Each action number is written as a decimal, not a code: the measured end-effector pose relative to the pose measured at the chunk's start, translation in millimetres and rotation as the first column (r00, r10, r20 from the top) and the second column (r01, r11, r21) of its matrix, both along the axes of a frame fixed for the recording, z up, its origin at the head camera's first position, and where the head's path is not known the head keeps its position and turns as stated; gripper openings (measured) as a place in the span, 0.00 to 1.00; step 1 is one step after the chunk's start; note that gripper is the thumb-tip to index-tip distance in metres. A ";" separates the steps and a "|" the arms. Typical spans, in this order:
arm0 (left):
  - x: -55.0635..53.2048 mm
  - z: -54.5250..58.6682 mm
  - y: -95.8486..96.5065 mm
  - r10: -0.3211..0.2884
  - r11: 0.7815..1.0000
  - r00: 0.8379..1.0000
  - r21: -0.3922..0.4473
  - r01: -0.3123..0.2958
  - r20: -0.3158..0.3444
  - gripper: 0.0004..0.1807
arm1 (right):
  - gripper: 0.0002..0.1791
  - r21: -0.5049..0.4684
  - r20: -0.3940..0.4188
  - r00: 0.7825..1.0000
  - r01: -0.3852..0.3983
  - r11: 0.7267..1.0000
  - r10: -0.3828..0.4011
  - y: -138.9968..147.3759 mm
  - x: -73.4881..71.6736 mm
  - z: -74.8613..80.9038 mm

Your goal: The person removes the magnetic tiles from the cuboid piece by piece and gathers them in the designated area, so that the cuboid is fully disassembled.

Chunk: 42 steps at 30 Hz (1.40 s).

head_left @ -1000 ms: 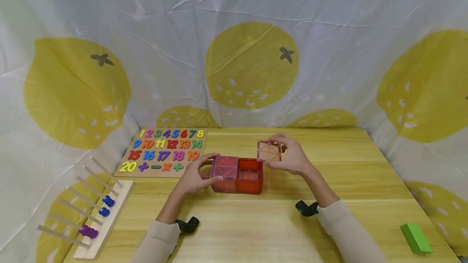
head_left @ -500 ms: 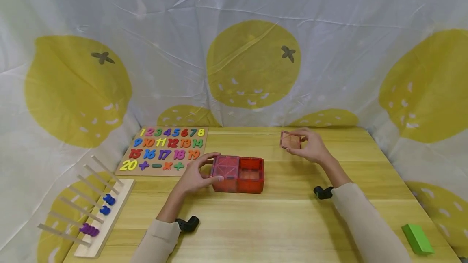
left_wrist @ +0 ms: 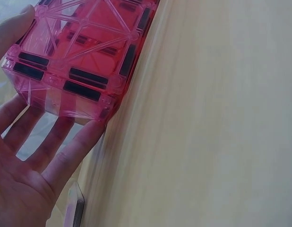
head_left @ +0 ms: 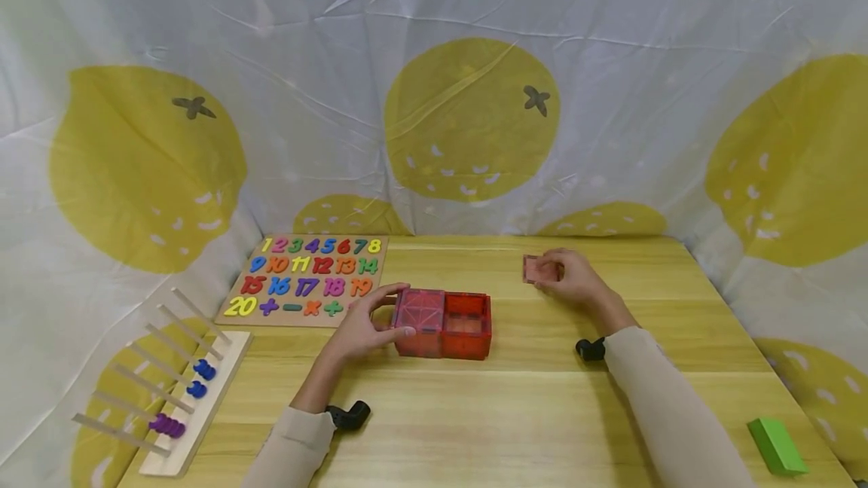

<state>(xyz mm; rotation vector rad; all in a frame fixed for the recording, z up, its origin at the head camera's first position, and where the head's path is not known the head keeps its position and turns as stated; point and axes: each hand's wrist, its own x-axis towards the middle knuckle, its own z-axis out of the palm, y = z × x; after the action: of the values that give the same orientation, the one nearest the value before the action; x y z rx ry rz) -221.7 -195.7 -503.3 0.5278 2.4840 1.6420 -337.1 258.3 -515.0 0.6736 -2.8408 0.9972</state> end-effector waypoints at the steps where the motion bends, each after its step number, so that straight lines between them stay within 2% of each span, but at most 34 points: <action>1: 0.0 -0.4 0.1 0.001 1.000 1.000 0.000 -0.001 -0.001 0.42 | 0.24 0.001 0.026 1.000 -0.002 1.000 0.002 -0.5 -0.1 -0.7; 6: 0.9 -1.7 1.8 -0.006 1.000 1.000 0.020 0.006 -0.007 0.43 | 0.25 0.002 0.109 0.994 -0.014 1.000 0.013 -5.1 -0.4 -1.4; 12: 1.6 -4.0 5.5 -0.011 1.000 1.000 0.018 0.011 0.002 0.42 | 0.25 0.020 0.095 0.995 -0.017 1.000 0.015 -11.9 -3.8 -2.7; 19: -1.0 -1.4 9.2 -0.008 1.000 1.000 0.015 0.008 0.006 0.42 | 0.26 0.021 0.091 0.996 -0.015 1.000 0.013 -13.9 -9.0 -3.4; 25: -1.1 -2.5 9.2 -0.012 1.000 1.000 0.018 0.011 0.021 0.43 | 0.27 0.001 0.099 0.995 -0.009 1.000 0.008 -13.6 -6.8 0.0; 29: -0.4 -3.0 8.3 -0.024 0.999 1.000 0.030 0.023 0.020 0.43 | 0.30 -0.013 0.074 0.997 0.005 1.000 -0.004 -14.7 0.7 7.2; 34: 2.4 -1.4 4.0 -0.017 0.999 1.000 0.045 0.016 0.014 0.42 | 0.35 -0.031 0.052 0.998 -0.023 0.999 0.024 -17.9 18.9 21.3; 42: 0.5 -0.8 0.2 -0.024 0.998 1.000 0.051 0.025 -0.013 0.42 | 0.42 -0.175 0.078 0.993 -0.079 0.981 0.094 -23.8 54.5 35.0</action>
<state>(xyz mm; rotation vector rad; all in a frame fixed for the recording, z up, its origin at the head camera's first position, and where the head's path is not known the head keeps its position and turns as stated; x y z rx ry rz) -221.2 -195.5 -504.1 0.5737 2.4401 1.7028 -282.6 234.5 -480.0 0.7590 -2.7741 1.2972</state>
